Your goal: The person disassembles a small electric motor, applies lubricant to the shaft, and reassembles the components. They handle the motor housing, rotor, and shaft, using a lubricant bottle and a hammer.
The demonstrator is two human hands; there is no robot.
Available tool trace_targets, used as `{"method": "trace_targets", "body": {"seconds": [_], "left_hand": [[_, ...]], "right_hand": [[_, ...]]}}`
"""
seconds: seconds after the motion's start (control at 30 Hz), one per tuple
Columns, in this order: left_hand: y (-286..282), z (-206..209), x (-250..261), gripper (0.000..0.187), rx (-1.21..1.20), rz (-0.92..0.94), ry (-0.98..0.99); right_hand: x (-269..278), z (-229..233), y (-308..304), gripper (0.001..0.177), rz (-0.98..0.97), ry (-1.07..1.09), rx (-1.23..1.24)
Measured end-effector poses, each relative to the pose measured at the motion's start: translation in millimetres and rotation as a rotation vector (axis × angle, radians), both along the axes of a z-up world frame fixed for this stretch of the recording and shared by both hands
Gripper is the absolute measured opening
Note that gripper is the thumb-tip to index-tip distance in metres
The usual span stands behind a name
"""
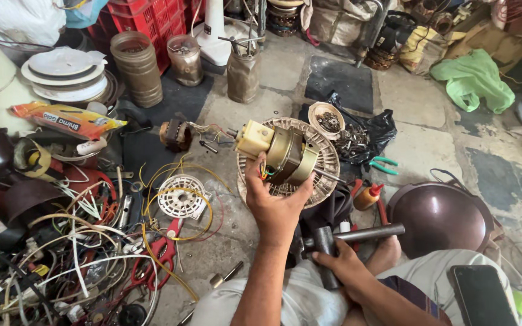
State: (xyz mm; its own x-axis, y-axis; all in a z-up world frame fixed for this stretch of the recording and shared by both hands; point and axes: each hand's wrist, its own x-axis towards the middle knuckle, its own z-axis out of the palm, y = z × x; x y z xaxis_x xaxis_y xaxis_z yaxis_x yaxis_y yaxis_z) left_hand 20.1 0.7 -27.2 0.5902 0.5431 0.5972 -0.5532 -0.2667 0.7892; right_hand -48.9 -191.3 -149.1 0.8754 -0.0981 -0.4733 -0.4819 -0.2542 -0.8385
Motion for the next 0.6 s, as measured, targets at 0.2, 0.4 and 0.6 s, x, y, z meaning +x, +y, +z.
{"method": "trace_targets", "body": {"seconds": [0.2, 0.4, 0.6], "left_hand": [[0.3, -2.7, 1.2, 0.086, -0.003, 0.005, -0.008], [-4.9, -2.1, -1.1, 0.088, 0.013, 0.026, 0.048], [-1.8, 1.7, -3.3, 0.087, -0.189, -0.099, 0.106]], "right_hand": [[-10.6, 90.2, 12.9, 0.044, -0.114, -0.060, 0.540], [49.9, 207.3, 40.9, 0.039, -0.311, -0.247, 0.669], [52.5, 224.0, 51.5, 0.045, -0.100, -0.365, 0.479]]}}
